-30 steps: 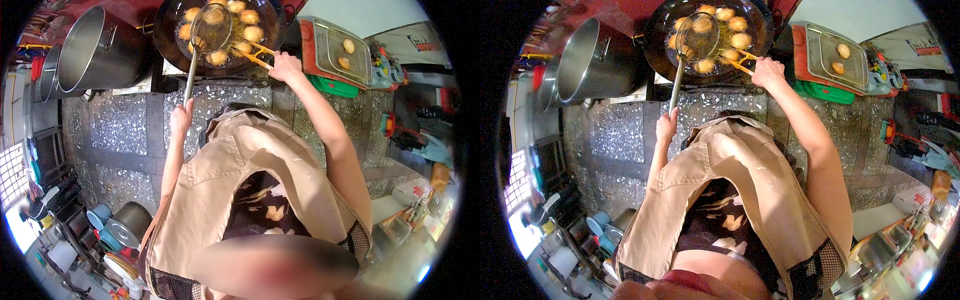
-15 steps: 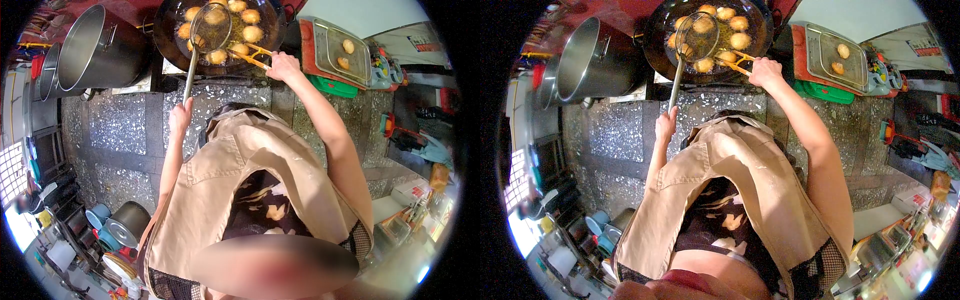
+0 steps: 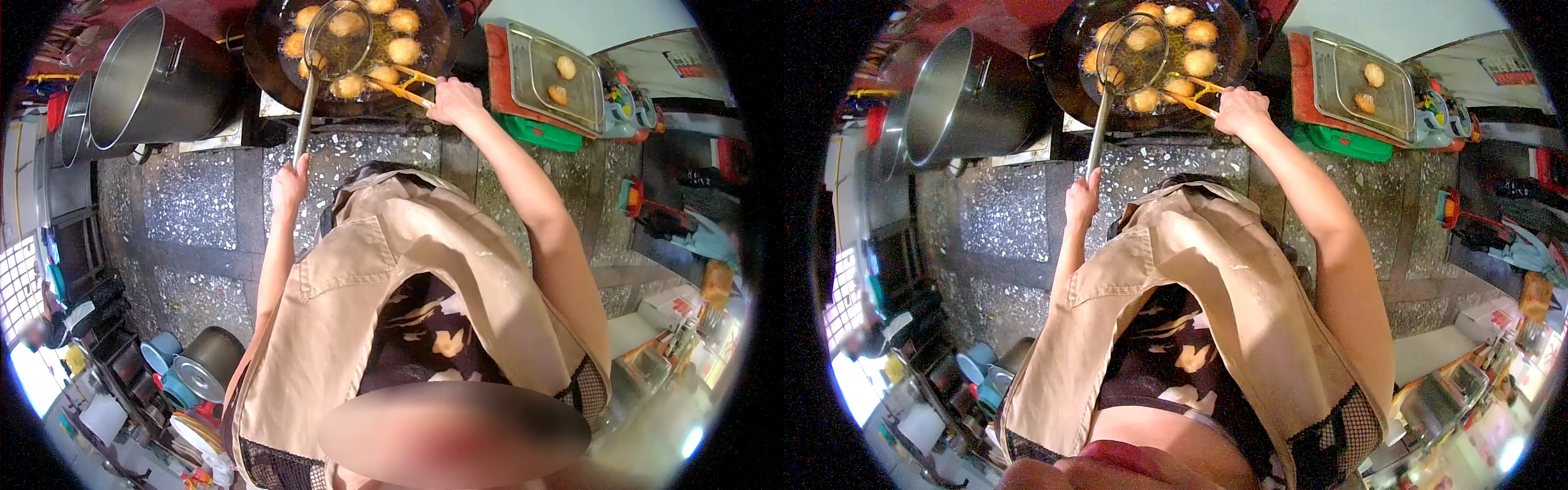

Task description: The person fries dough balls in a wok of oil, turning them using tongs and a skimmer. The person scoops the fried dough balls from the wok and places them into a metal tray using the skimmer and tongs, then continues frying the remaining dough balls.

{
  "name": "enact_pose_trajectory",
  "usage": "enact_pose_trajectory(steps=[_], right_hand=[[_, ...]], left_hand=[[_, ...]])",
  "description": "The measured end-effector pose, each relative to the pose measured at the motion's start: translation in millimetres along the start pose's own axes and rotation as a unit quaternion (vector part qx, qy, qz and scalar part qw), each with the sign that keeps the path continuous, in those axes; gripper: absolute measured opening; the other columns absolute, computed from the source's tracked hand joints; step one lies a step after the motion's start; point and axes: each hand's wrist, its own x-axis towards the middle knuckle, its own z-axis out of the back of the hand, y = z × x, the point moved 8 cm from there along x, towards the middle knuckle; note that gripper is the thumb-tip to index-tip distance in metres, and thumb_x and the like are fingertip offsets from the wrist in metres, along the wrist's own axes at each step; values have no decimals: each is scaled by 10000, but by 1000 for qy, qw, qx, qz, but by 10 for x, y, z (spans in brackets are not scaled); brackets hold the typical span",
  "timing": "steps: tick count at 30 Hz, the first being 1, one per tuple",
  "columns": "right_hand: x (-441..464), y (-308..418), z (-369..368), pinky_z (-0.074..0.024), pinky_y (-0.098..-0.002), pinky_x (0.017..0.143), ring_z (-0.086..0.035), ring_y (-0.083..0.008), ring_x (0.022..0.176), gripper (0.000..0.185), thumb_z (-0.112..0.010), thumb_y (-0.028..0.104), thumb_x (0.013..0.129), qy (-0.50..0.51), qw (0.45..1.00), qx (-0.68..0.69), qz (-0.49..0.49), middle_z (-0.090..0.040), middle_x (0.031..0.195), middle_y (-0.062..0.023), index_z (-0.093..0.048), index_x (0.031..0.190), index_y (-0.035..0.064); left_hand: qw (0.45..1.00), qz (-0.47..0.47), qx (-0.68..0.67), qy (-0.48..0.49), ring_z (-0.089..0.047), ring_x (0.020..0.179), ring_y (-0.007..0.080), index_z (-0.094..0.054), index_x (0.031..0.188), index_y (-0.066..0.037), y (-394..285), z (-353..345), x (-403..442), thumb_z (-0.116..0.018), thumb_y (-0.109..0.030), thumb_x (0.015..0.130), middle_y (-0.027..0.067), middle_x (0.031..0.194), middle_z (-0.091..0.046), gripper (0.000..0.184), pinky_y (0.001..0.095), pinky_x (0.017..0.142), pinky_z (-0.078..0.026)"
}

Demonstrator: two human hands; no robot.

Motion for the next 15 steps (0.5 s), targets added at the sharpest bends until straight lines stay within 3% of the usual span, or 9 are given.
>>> enact_pose_trajectory(steps=[5, 8, 10, 15], right_hand=[[31, -13, -14, -476, -404, 799, -576, -311, 980, 444, -565, 233, 742, -7, 1000, 4, -3, -590, 1054, -154, -523, 1121, 7], [43, -27, -57, -478, -387, 807, -567, -312, 984, 583, -660, 351, 704, 24, 1000, 2, -14, -558, 1069, -154, -470, 1150, 25], [-2, -7, -11, -472, -398, 811, -564, -311, 1003, 469, -578, 243, 739, 16, 1000, 9, -11, -573, 1091, -147, -508, 1143, 15], [-11, -11, -22, -476, -387, 809, -565, -302, 999, 489, -580, 245, 741, 28, 999, 5, -19, -565, 1096, -142, -493, 1163, 13]], left_hand=[[1000, 2, 6, 4, -572, 866, 429, -603, 878, 6, 29, -18, 43, -367, -596, 840, 280, 856, -596, 648, 483, 746, -447], [1000, -5, 14, 0, -572, 863, 431, -601, 882, 5, 8, -13, -2, -363, -597, 840, 283, 850, -594, 649, 484, 752, -446], [999, -15, 18, -34, -570, 853, 438, -602, 877, 6, 11, 3, -75, -361, -591, 843, 286, 834, -593, 646, 488, 755, -446], [995, -3, -57, -88, -568, 809, 451, -602, 829, 17, 65, 9, -196, -382, -548, 855, 290, 754, -585, 607, 500, 720, -443]])
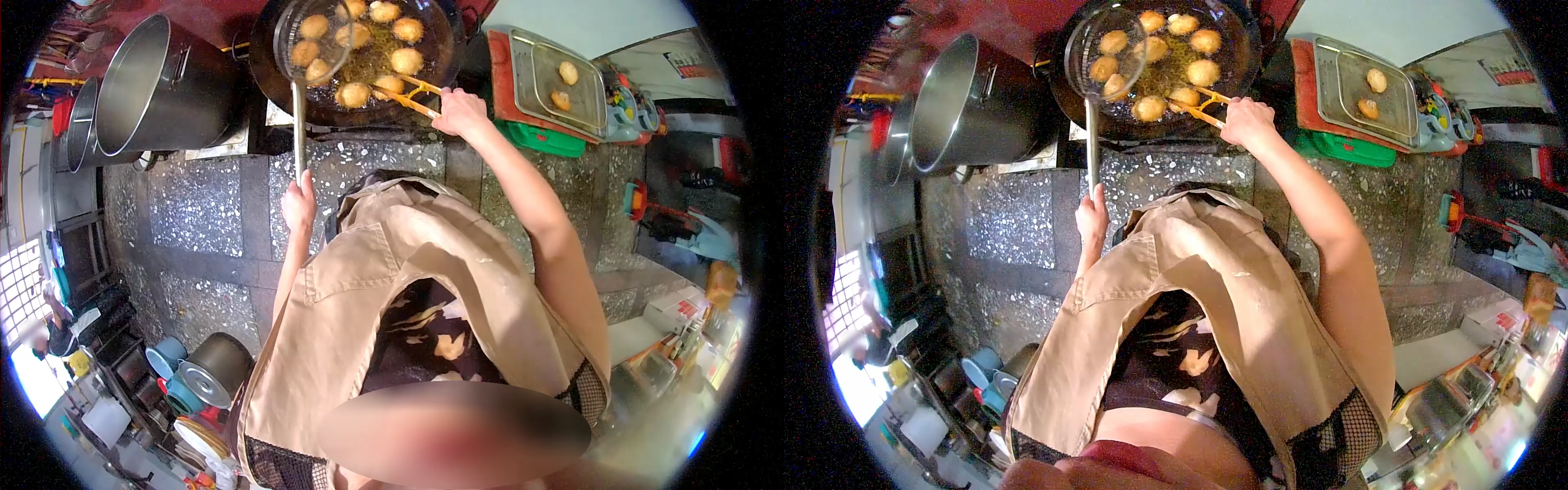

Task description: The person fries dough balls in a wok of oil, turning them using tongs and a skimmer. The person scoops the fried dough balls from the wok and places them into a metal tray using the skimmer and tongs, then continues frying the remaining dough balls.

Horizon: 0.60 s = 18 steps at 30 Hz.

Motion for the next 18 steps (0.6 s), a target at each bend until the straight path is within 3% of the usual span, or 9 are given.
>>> enact_pose_trajectory(steps=[6, 11, 14, 15, 18], right_hand=[[12, -23, -6, -472, -372, 821, -554, -294, 1018, 532, -589, 266, 736, 0, 1000, -8, 1, -548, 1114, -146, -470, 1185, 6], [-37, -32, 255, -454, -381, 852, -540, -301, 1035, 627, -635, 342, 705, -3, 999, 46, -3, -529, 1135, -162, -447, 1202, 8], [161, 73, 568, -467, -410, 827, -547, -343, 1004, 770, -667, 399, 679, -128, 991, 41, -17, -514, 1137, -189, -356, 1280, 32], [314, 158, 608, -468, -416, 810, -557, -338, 972, 769, -658, 391, 689, -173, 985, 14, -12, -514, 1129, -187, -342, 1285, 20], [803, 384, 677, -459, -416, 785, -558, -329, 942, 771, -653, 387, 694, -210, 977, -26, -4, -512, 1118, -189, -333, 1286, 11]], left_hand=[[984, 54, -161, -55, -573, 717, 430, -598, 784, 45, 180, 11, 254, -439, -495, 858, 258, 693, -585, 567, 476, 639, -426], [982, 74, -164, -61, -584, 623, 367, -589, 760, 42, 275, 37, 327, -449, -484, 859, 209, 621, -580, 554, 445, 597, -432], [968, 101, -228, -17, -558, 485, 262, -552, 706, 19, 200, -2, 144, -446, -495, 859, 129, 499, -520, 546, 396, 516, -432], [968, 101, -228, -17, -558, 485, 262, -552, 706, 19, 196, -16, 104, -446, -495, 859, 129, 499, -520, 546, 396, 516, -432], [966, 89, -241, -17, -515, 406, 175, -530, 686, 0, 185, -99, 82, -446, -481, 870, 78, 465, -483, 522, 325, 419, -400]])
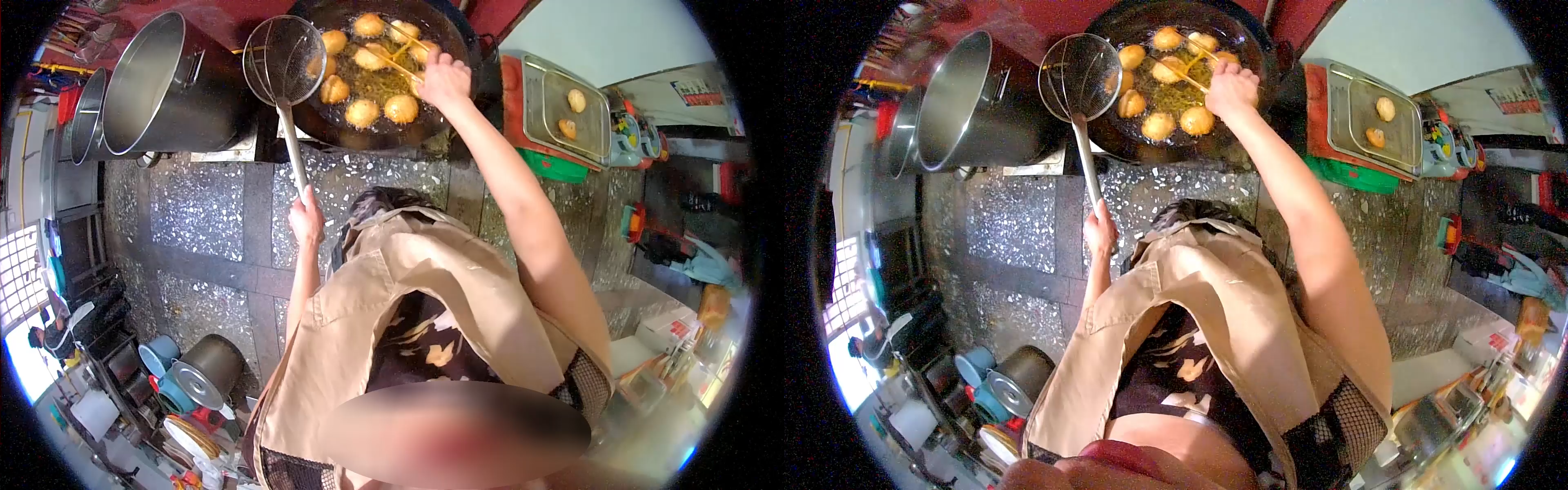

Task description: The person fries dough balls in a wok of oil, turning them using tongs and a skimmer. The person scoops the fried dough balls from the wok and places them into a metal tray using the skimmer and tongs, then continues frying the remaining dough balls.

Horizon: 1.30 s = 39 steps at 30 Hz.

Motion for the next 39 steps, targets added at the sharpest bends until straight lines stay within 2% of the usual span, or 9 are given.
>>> enact_pose_trajectory(steps=[7, 11, 12, 15, 18, 25, 29, 35, 39], right_hand=[[744, 150, -494, -367, -439, 846, -461, -344, 1063, 716, -560, 247, 752, 34, 996, -86, 19, -432, 1233, -191, -253, 1349, -3], [802, 95, -607, -400, -419, 834, -502, -319, 1030, 629, -567, 258, 770, -5, 999, -29, 14, -476, 1198, -186, -346, 1299, -1], [794, 25, -658, -414, -405, 831, -535, -289, 983, 591, -587, 305, 765, 67, 990, 117, -28, -529, 1092, -183, -410, 1242, 3], [818, -88, -1007, -479, -347, 701, -595, -205, 794, 498, -645, 383, 744, 108, 914, 388, -50, -604, 823, -139, -550, 1055, 5], [635, 35, -1244, -432, -247, 432, -538, -134, 543, 360, -663, 363, 746, 283, 653, 686, -148, -561, 734, -50, -566, 901, 53], [-66, -75, -946, -475, -262, 466, -560, -156, 567, 403, -597, 363, 805, 315, 567, 752, -117, -579, 789, -87, -528, 1044, 46], [-653, 352, -856, -516, -354, 585, -592, -259, 665, 549, -491, 405, 855, 416, 333, 843, -71, -590, 882, -177, -422, 1200, -16], [-1350, 676, -857, -493, -417, 688, -578, -346, 756, 730, -456, 529, 816, 496, 87, 860, -84, -559, 967, -247, -391, 1198, -90], [-1794, 555, -716, -498, -387, 667, -587, -307, 744, 729, -477, 529, 805, 501, 86, 859, -63, -557, 957, -232, -402, 1182, -91]], left_hand=[[993, 36, -114, 14, -442, 383, 111, -499, 653, -32, -55, -57, -338, -471, -394, 886, 17, 460, -434, 432, 277, 373, -354], [989, 67, -131, 15, -448, 389, 110, -495, 654, -31, -105, -9, -404, -471, -389, 888, 19, 470, -441, 428, 275, 377, -359], [990, 66, -121, 20, -449, 390, 110, -495, 653, -31, -129, -6, -397, -471, -387, 887, 19, 469, -442, 426, 274, 377, -363], [992, 71, -103, 25, -457, 392, 110, -490, 645, -37, -93, -25, -422, -473, -399, 886, 16, 468, -447, 435, 271, 376, -371], [984, 100, -134, 60, -461, 387, 112, -481, 646, -39, -121, -162, -346, -481, -438, 878, 16, 467, -452, 462, 269, 366, -369], [976, 96, -139, 140, -450, 376, 117, -477, 658, -37, -499, -389, -356, -500, -424, 871, 18, 472, -450, 442, 268, 358, -369], [955, 96, -171, 224, -447, 388, 114, -476, 695, -42, -592, -496, -413, -569, -380, 843, 16, 503, -456, 381, 263, 358, -367], [934, 100, -194, 284, -438, 390, 101, -478, 698, -45, -577, -525, -555, -626, -296, 818, 6, 521, -457, 315, 242, 355, -365], [935, 92, -182, 290, -427, 389, 95, -508, 712, -22, -466, -490, -549, -646, -265, 804, 6, 524, -467, 295, 239, 356, -362]])
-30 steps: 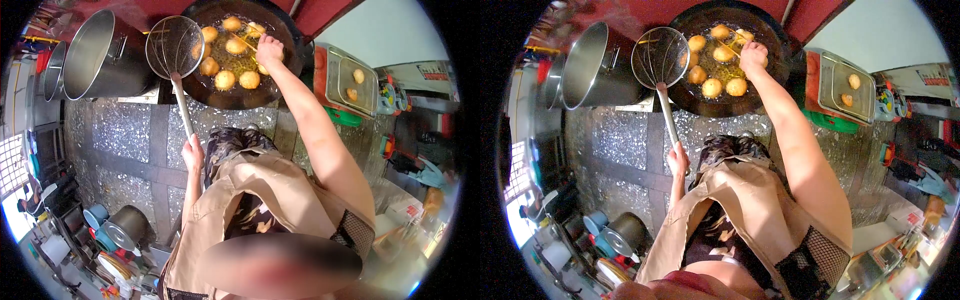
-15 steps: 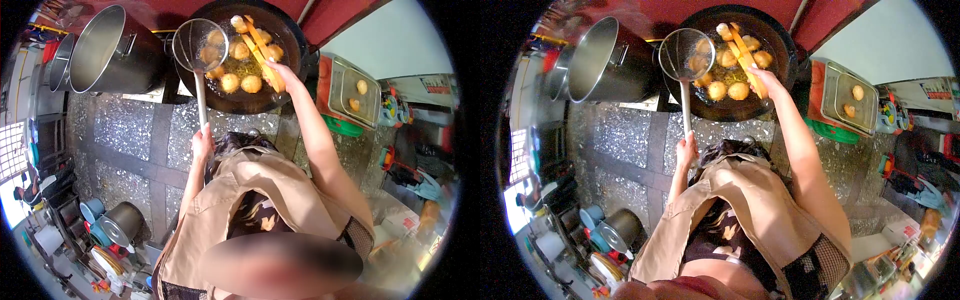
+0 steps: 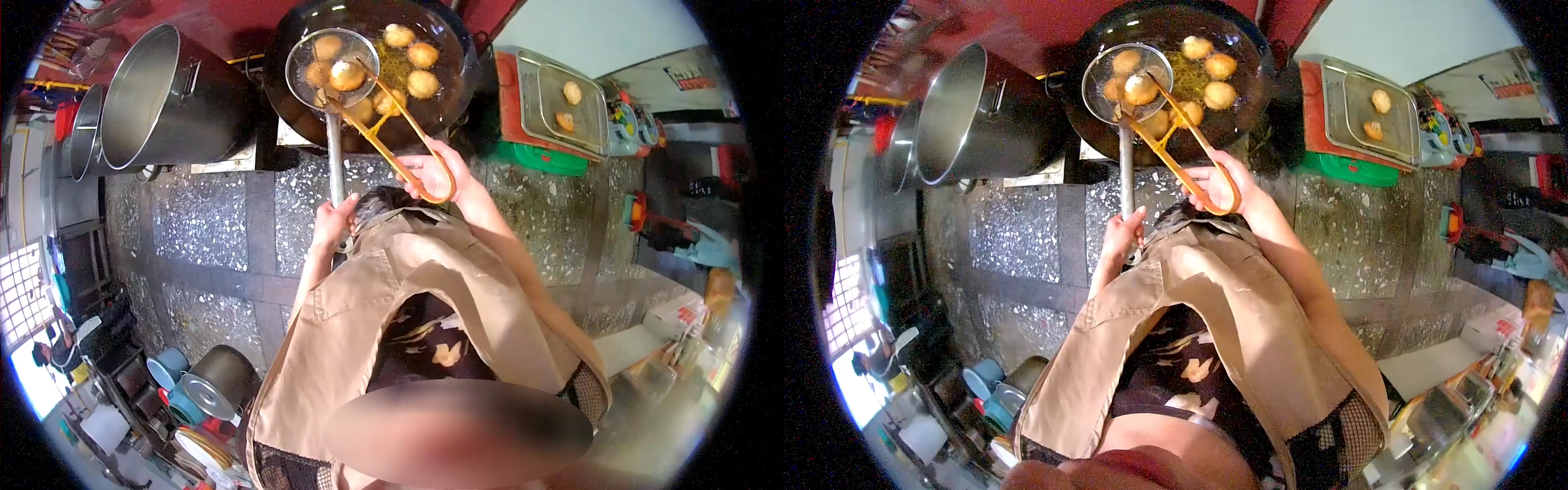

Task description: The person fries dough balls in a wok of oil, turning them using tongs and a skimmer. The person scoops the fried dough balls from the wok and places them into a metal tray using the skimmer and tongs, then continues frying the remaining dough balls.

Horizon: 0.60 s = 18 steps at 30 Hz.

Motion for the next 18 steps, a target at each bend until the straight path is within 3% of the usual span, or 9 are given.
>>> enact_pose_trajectory(steps=[4, 6, 8, 10, 11, 12, 14, 15, 18], right_hand=[[-343, -23, 233, -506, -386, 624, -588, -285, 707, 700, -487, 510, 813, -106, 986, -78, 101, -557, 979, -222, -372, 1235, -36], [-379, -24, 191, -504, -388, 677, -597, -300, 762, 693, -465, 515, 820, -60, 984, -65, 154, -569, 1002, -213, -363, 1263, -9], [-359, -12, 84, -502, -346, 604, -596, -252, 687, 605, -491, 498, 817, -83, 971, -63, 217, -588, 933, -173, -456, 1164, 4], [-273, 101, 352, -485, -306, 538, -577, -194, 613, 485, -538, 459, 810, -206, 924, -190, 258, -590, 833, -121, -526, 1021, 23], [-336, 103, 357, -453, -275, 472, -540, -151, 541, 413, -602, 439, 778, -339, 871, -257, 244, -577, 766, -76, -542, 910, 52], [-375, 116, 398, -468, -266, 573, -557, -134, 639, 440, -668, 397, 738, -400, 830, -323, 218, -581, 812, -62, -549, 971, 43], [-489, 199, 132, -468, -291, 706, -590, -186, 789, 537, -699, 428, 673, -424, 667, -494, 362, -603, 905, -84, -557, 1028, 52], [-589, 177, 3, -415, -246, 792, -531, -112, 893, 481, -721, 286, 706, -443, 635, -538, 333, -591, 939, -40, -547, 1077, 33], [-695, 258, 307, -422, -257, 782, -534, -120, 885, 477, -713, 297, 712, -457, 688, -475, 305, -591, 943, -40, -552, 1076, 35]], left_hand=[[998, -2, 39, -43, -427, 399, 84, -550, 760, -21, 70, 213, 34, -660, -241, 784, -16, 528, -460, 247, 232, 364, -351], [998, -14, 32, -43, -424, 392, 88, -520, 713, -35, 75, 247, 83, -644, -239, 794, -12, 515, -444, 252, 238, 352, -348], [998, -31, 49, 10, -423, 383, 92, -503, 694, -44, 97, 238, 138, -635, -240, 802, -6, 509, -440, 260, 238, 346, -352], [997, -31, 76, -12, -421, 374, 96, -498, 701, -47, 159, 409, 247, -632, -244, 806, 1, 508, -447, 261, 237, 342, -358], [996, -32, 86, 8, -421, 374, 96, -498, 701, -47, 124, 402, 262, -632, -244, 806, 1, 508, -447, 261, 237, 342, -358], [996, -30, 83, 2, -422, 372, 98, -495, 698, -49, 127, 421, 284, -632, -249, 807, 4, 507, -448, 266, 237, 341, -361], [997, -24, 76, -1, -423, 371, 99, -493, 695, -51, 179, 424, 314, -633, -254, 808, 7, 506, -450, 271, 238, 341, -364], [998, -34, 61, 4, -425, 371, 101, -489, 687, -54, 194, 380, 320, -632, -263, 810, 9, 503, -450, 281, 238, 342, -365], [997, -63, 47, 13, -428, 372, 103, -485, 688, -57, 251, 257, 322, -628, -296, 813, 8, 495, -447, 305, 237, 354, -371]])
